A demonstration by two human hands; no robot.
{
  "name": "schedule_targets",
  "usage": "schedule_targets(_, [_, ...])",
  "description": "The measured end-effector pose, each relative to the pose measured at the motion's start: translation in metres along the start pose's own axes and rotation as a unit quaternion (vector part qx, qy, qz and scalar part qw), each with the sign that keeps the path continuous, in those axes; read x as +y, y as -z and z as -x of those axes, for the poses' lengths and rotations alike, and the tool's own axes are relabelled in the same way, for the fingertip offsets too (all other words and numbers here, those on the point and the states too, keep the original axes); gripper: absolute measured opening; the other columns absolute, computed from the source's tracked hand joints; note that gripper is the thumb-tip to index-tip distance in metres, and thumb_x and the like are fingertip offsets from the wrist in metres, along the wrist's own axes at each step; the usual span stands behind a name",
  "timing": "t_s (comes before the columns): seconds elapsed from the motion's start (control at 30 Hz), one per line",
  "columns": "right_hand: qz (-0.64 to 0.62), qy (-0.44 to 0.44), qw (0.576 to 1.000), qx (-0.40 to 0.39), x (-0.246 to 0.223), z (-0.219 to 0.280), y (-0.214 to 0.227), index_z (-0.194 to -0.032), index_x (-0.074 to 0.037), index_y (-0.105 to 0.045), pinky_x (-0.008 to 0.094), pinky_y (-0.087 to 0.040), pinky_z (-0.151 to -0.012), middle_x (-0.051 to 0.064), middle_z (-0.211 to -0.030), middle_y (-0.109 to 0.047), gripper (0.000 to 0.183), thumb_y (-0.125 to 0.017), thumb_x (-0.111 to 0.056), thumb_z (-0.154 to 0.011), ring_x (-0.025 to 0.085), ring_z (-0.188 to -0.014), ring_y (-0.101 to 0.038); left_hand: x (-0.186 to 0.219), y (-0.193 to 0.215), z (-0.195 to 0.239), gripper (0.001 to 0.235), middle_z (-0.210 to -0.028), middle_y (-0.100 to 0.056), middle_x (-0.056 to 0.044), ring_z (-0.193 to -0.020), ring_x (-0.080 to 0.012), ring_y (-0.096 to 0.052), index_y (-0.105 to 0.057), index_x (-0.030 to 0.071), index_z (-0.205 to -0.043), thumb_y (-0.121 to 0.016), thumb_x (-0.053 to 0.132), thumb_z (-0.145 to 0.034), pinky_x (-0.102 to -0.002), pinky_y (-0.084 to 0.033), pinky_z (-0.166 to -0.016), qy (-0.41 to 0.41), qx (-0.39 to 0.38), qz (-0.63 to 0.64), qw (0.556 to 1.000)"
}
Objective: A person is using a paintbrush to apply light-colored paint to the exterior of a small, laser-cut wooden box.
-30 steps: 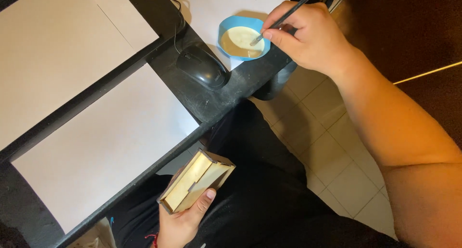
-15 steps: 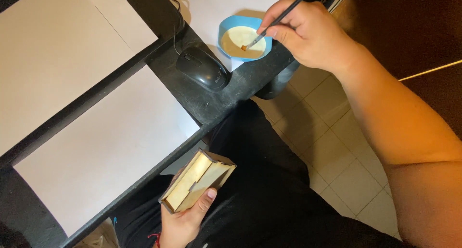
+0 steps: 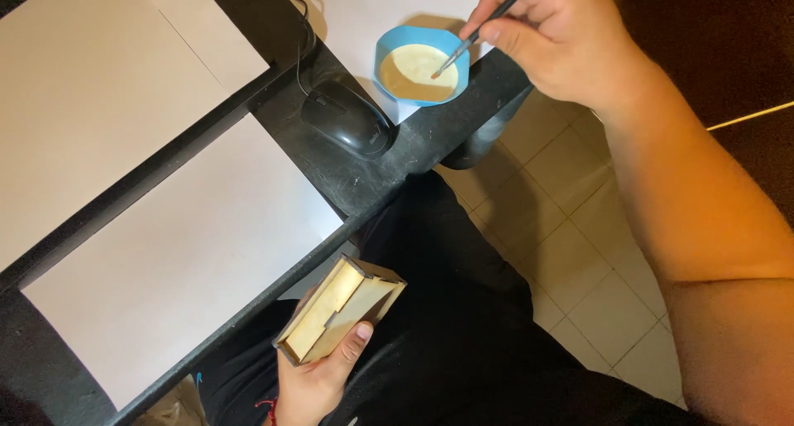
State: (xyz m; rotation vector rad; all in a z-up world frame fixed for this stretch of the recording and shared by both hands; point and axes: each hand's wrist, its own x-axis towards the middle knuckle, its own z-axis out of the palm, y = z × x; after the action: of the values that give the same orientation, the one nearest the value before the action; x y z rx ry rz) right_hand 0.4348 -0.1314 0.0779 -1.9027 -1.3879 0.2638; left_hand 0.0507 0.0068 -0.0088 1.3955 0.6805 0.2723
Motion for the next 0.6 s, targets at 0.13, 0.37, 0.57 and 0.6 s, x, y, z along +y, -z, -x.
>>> schedule_targets(0.13, [-0.114, 0.005, 0.983, 0.14, 0.038, 0.008, -0.006, -0.111, 0.011, -0.06, 0.03, -0.057, -0.088, 0.02, -0.092, -0.067, 0.014, -0.058, -0.002, -0.116, 0.026, -0.091, -0.07, -0.001, 0.001, -0.002, 0.064, -0.12, -0.073, -0.011, -0.109, -0.0225, -0.072, -0.058, 0.002, -0.131, -0.08, 0.016, -0.072, -0.033, -0.059, -0.095, 0.007, -0.006, 0.018, 1.0])
schedule_targets(0.37, [-0.292, -0.075, 0.927, 0.224, 0.008, 0.027, -0.023, -0.105, 0.001, -0.058, 0.026, -0.06, -0.069, 0.02, -0.101, -0.069, 0.035, -0.069, -0.031, -0.102, 0.02, -0.079, -0.071, 0.002, -0.002, -0.004, 0.06, -0.12, -0.072, -0.011, -0.108, -0.0215, -0.072, -0.058, 0.0, -0.128, -0.08, 0.018, -0.075, -0.032, -0.058, -0.096, -0.057, -0.011, -0.006, 0.998])
schedule_targets(0.57, [-0.32, 0.102, 0.919, 0.205, -0.028, 0.1, -0.079, -0.125, -0.013, -0.035, 0.042, -0.055, -0.073, 0.027, -0.095, -0.05, 0.021, -0.043, -0.029, -0.115, 0.036, -0.078, -0.056, 0.009, 0.003, 0.0, 0.05, -0.129, -0.063, -0.014, -0.121, -0.0258, -0.064, -0.056, 0.004, -0.133, -0.072, 0.022, -0.089, -0.035, -0.05, -0.108, -0.199, 0.025, -0.128, 0.971])
schedule_targets(0.6, [-0.237, 0.164, 0.934, 0.21, -0.038, 0.109, -0.091, -0.117, -0.01, -0.038, 0.039, -0.058, -0.067, 0.019, -0.09, -0.05, 0.028, -0.036, -0.037, -0.115, 0.03, -0.071, -0.058, 0.008, 0.006, 0.002, 0.049, -0.135, -0.061, -0.012, -0.126, -0.0275, -0.061, -0.052, 0.004, -0.137, -0.07, 0.016, -0.092, -0.038, -0.05, -0.112, -0.243, 0.02, -0.124, 0.962])
